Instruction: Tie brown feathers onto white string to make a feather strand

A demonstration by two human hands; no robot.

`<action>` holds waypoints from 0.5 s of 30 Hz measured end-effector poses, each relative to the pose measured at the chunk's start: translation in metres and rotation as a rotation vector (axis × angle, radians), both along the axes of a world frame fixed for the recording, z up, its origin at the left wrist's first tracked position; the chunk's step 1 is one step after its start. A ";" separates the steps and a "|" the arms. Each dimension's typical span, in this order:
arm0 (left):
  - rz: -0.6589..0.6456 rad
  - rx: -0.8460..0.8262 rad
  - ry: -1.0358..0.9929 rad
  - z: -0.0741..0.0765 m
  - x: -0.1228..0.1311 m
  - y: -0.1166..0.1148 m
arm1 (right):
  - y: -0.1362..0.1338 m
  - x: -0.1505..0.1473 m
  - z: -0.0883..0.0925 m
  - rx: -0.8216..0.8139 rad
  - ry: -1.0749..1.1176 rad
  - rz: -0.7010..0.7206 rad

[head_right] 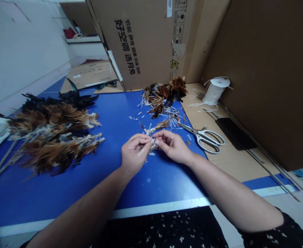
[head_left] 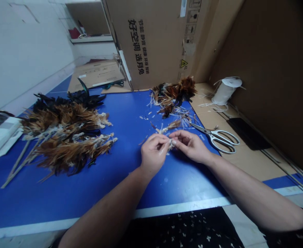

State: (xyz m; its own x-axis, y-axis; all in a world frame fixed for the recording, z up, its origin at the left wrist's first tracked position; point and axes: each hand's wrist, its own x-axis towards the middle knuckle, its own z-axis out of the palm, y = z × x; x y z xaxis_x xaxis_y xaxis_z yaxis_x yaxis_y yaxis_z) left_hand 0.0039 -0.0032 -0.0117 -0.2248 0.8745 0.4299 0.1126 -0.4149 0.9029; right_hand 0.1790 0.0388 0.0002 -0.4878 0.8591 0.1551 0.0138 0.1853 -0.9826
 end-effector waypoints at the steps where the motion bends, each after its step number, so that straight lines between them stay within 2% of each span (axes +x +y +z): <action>1: -0.002 -0.002 -0.005 0.000 0.000 0.000 | 0.000 0.001 -0.001 0.027 -0.016 0.010; 5: -0.013 -0.010 0.002 -0.003 0.000 0.000 | 0.003 0.003 -0.002 0.214 -0.103 -0.007; 11: -0.027 0.001 0.041 -0.009 -0.002 0.001 | 0.007 0.004 -0.006 0.592 -0.130 -0.081; 15: -0.026 0.000 0.084 -0.007 -0.003 0.000 | 0.006 0.005 -0.007 0.729 -0.179 -0.155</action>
